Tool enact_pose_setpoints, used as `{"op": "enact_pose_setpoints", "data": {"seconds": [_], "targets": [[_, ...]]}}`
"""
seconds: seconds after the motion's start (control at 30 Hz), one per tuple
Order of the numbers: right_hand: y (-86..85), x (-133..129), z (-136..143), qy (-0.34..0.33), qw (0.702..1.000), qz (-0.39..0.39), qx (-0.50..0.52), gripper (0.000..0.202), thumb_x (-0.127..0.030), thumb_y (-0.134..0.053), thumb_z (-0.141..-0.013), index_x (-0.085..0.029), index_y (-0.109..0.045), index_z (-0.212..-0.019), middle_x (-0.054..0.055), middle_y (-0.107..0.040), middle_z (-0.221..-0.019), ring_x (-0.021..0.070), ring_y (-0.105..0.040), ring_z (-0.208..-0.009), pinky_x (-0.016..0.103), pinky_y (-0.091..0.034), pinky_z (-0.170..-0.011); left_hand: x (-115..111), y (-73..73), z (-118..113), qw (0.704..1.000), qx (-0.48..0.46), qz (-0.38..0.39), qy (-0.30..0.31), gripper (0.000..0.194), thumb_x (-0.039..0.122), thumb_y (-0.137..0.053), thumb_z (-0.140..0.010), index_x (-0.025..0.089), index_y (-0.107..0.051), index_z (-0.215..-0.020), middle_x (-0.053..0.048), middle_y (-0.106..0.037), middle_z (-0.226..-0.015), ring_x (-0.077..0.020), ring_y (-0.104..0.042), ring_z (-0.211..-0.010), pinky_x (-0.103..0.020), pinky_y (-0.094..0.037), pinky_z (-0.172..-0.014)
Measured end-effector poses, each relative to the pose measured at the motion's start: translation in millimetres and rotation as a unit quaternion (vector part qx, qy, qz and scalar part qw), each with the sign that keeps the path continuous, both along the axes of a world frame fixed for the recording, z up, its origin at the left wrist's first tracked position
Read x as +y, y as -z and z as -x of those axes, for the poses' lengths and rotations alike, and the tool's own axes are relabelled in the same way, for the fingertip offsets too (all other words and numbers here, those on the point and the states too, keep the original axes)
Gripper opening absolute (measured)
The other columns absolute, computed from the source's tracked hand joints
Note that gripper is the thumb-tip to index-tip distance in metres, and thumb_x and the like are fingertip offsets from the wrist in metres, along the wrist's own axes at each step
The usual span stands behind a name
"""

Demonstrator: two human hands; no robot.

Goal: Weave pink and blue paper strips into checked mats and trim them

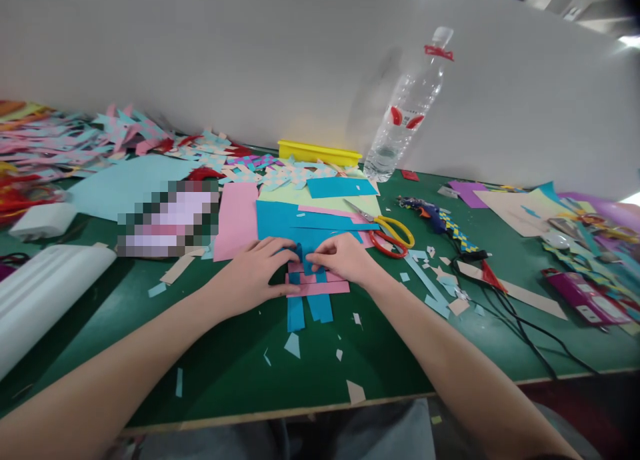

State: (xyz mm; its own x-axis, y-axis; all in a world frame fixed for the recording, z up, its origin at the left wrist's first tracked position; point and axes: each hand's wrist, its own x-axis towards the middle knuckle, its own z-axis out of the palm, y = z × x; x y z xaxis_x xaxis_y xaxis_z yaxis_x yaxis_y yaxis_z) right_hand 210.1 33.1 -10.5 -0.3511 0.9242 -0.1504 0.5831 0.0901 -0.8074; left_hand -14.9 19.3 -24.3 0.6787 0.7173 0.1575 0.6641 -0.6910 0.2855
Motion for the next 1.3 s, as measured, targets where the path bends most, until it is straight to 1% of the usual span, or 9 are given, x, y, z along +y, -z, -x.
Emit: {"op": "enact_pose_setpoints", "data": {"seconds": [0.07, 0.17, 0.37, 0.5, 0.67, 0.8, 0.93, 1.1, 1.3], "targets": [[0.1, -1, 0, -0.008, 1.0, -0.008, 0.015, 0.023, -0.038, -0.065, -0.08, -0.018, -0.075, -0.075, 0.004, -0.074, -0.075, 0.0142, -0.063, -0.067, 0.025, -0.046, -0.062, 0, 0.9, 0, 1.0, 0.0, 0.002, 0.001, 0.047, 0.06, -0.053, -0.087, 0.022, -0.059, -0.114, -0.009, -0.053, -0.134, -0.0282, -0.049, -0.122, -0.043, -0.039, -0.097], [-0.5, -3, 1, -0.005, 0.999, -0.028, 0.041, 0.018, -0.033, -0.066, -0.08, -0.017, -0.074, -0.078, 0.005, -0.075, -0.076, 0.0166, -0.068, -0.075, 0.027, -0.05, -0.071, 1, 2.9, 1, 1.0, 0.0, 0.006, 0.001, 0.048, 0.061, -0.054, -0.086, 0.023, -0.059, -0.115, -0.008, -0.053, -0.133, -0.0282, -0.048, -0.123, -0.043, -0.038, -0.099], [-2.0, -8, 5, 0.015, 0.994, -0.11, 0.019, 0.016, -0.028, -0.064, -0.082, -0.017, -0.072, -0.073, 0.004, -0.073, -0.073, 0.0158, -0.066, -0.069, 0.028, -0.049, -0.066, 0, 2.6, 0, 1.0, 0.01, 0.007, -0.007, 0.055, 0.066, -0.052, -0.084, 0.022, -0.058, -0.115, -0.009, -0.053, -0.134, -0.0291, -0.048, -0.123, -0.044, -0.039, -0.098], [-3.2, -11, 7, 0.007, 0.994, -0.112, 0.003, 0.017, -0.027, -0.063, -0.083, -0.018, -0.071, -0.072, 0.003, -0.073, -0.073, 0.0149, -0.065, -0.068, 0.027, -0.047, -0.065, -1, -0.3, -1, 1.0, 0.007, 0.006, -0.009, 0.057, 0.065, -0.053, -0.084, 0.021, -0.054, -0.119, -0.01, -0.054, -0.132, -0.0284, -0.049, -0.121, -0.043, -0.04, -0.097], [-1.2, -11, 8, 0.007, 0.993, -0.121, -0.002, 0.015, -0.027, -0.064, -0.083, -0.018, -0.071, -0.072, 0.002, -0.072, -0.072, 0.0136, -0.062, -0.067, 0.026, -0.045, -0.063, -1, -3.3, 0, 0.999, -0.026, -0.042, 0.002, 0.042, 0.055, -0.054, -0.089, 0.02, -0.059, -0.112, -0.009, -0.059, -0.12, -0.027, -0.052, -0.113, -0.043, -0.04, -0.095], [0.3, -10, 7, 0.011, 0.992, -0.128, -0.01, 0.014, -0.028, -0.066, -0.082, -0.018, -0.07, -0.073, 0.001, -0.069, -0.07, 0.0121, -0.058, -0.064, 0.025, -0.041, -0.058, -1, -4.0, 0, 0.995, -0.031, -0.089, 0.034, 0.033, 0.05, -0.055, -0.09, 0.02, -0.065, -0.101, -0.007, -0.062, -0.105, -0.0251, -0.056, -0.099, -0.043, -0.039, -0.09], [-0.5, -11, 7, 0.007, 0.987, -0.159, -0.014, 0.013, -0.029, -0.068, -0.081, -0.018, -0.071, -0.074, 0.001, -0.068, -0.074, 0.0116, -0.055, -0.065, 0.024, -0.041, -0.059, -2, -3.7, -1, 0.992, -0.016, -0.1, 0.071, 0.03, 0.047, -0.052, -0.093, 0.022, -0.07, -0.095, -0.005, -0.064, -0.093, -0.0219, -0.057, -0.087, -0.042, -0.037, -0.087], [-0.4, -11, 6, -0.012, 0.983, -0.182, -0.009, 0.008, -0.026, -0.069, -0.081, -0.02, -0.072, -0.078, 0.001, -0.069, -0.081, 0.0115, -0.056, -0.069, 0.024, -0.043, -0.064, -4, -5.8, -3, 0.99, 0.002, -0.089, 0.108, 0.028, 0.043, -0.052, -0.094, 0.022, -0.07, -0.094, -0.004, -0.068, -0.096, -0.0216, -0.058, -0.088, -0.042, -0.033, -0.091], [2.7, -10, 5, -0.006, 0.979, -0.203, -0.023, 0.01, -0.028, -0.066, -0.084, -0.02, -0.072, -0.081, 0.001, -0.07, -0.083, 0.0124, -0.058, -0.069, 0.025, -0.042, -0.065, -8, -9.4, -5, 0.988, 0.001, -0.083, 0.129, 0.033, 0.038, -0.043, -0.099, 0.023, -0.071, -0.091, -0.004, -0.067, -0.093, -0.0201, -0.06, -0.086, -0.04, -0.033, -0.09]]}}
